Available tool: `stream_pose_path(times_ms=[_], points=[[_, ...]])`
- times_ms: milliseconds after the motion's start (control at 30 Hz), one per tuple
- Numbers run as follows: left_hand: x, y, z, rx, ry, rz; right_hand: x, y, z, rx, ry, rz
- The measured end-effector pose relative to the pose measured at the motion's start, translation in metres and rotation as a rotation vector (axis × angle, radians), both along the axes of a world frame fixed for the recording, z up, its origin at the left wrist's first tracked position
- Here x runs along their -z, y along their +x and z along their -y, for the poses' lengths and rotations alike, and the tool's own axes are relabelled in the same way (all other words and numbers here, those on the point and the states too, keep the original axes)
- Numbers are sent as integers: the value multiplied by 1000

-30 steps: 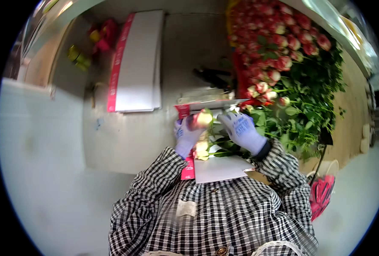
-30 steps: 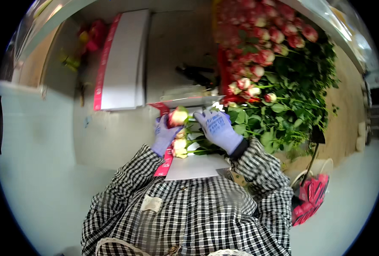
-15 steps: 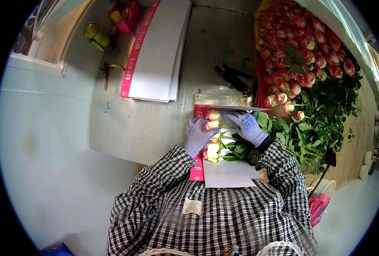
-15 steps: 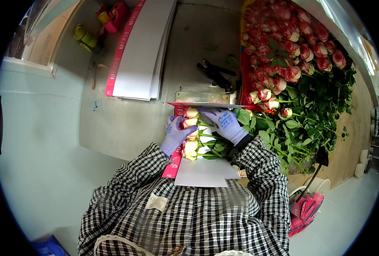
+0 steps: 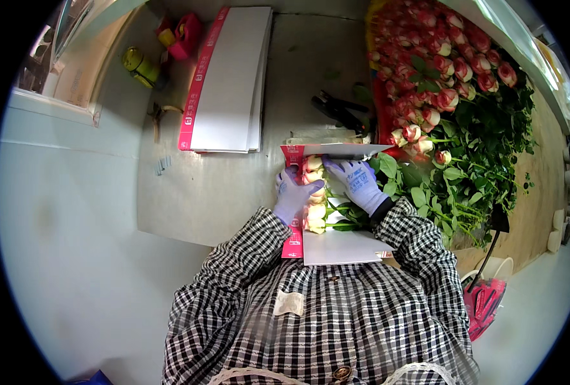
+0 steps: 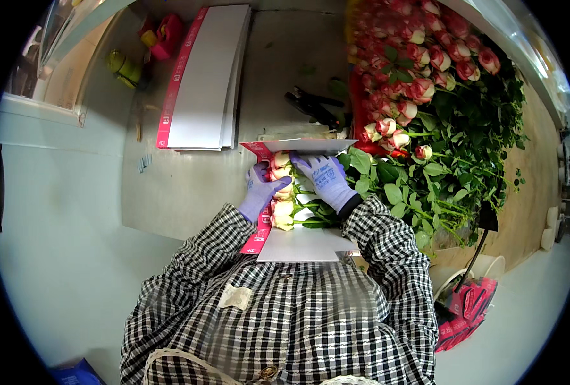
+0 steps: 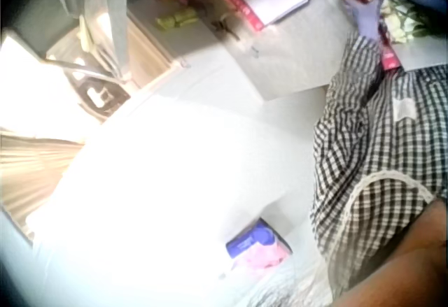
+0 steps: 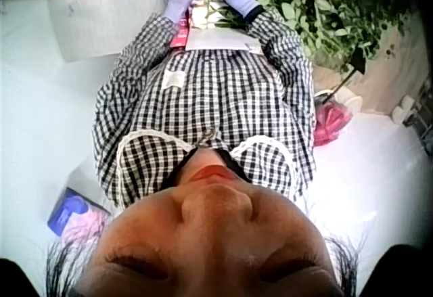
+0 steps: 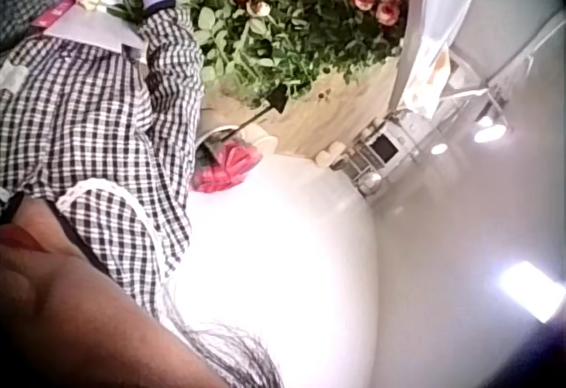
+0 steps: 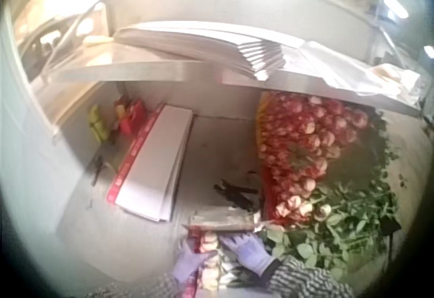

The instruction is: The person repeatedly picks up bunches of roses, trims the stems, and places them into pink and blue boxes. They also handle green leafy stems, placing them into a basket. The person wears purple gloves and a checkered shirt while working at a metal table.

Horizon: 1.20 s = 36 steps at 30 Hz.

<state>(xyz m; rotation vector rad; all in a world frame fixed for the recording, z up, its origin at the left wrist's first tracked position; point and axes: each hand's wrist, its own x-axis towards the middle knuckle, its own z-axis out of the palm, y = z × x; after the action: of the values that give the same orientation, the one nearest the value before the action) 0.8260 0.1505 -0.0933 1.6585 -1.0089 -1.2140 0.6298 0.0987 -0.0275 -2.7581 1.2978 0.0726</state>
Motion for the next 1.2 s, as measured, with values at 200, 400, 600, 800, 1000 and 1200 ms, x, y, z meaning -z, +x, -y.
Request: stream_pose_path(times_ms=[200, 400, 600, 800, 1000, 1200], points=[[29, 2, 19, 88, -4, -242, -6, -4, -1, 23, -37, -28], [32, 10, 14, 111, 100, -126, -169, -32, -35, -417, 813, 859], [20, 7, 15, 179, 244, 347, -86, -26, 0, 598, 989, 680], [-47, 68, 27, 390, 218, -237, -13, -22, 23, 953, 1036, 309], [-103, 17, -10, 1141, -454, 952, -71, 4, 26, 557, 637, -165], [-98, 17, -15, 1081, -409, 966, -170, 35, 58, -232, -238, 492]])
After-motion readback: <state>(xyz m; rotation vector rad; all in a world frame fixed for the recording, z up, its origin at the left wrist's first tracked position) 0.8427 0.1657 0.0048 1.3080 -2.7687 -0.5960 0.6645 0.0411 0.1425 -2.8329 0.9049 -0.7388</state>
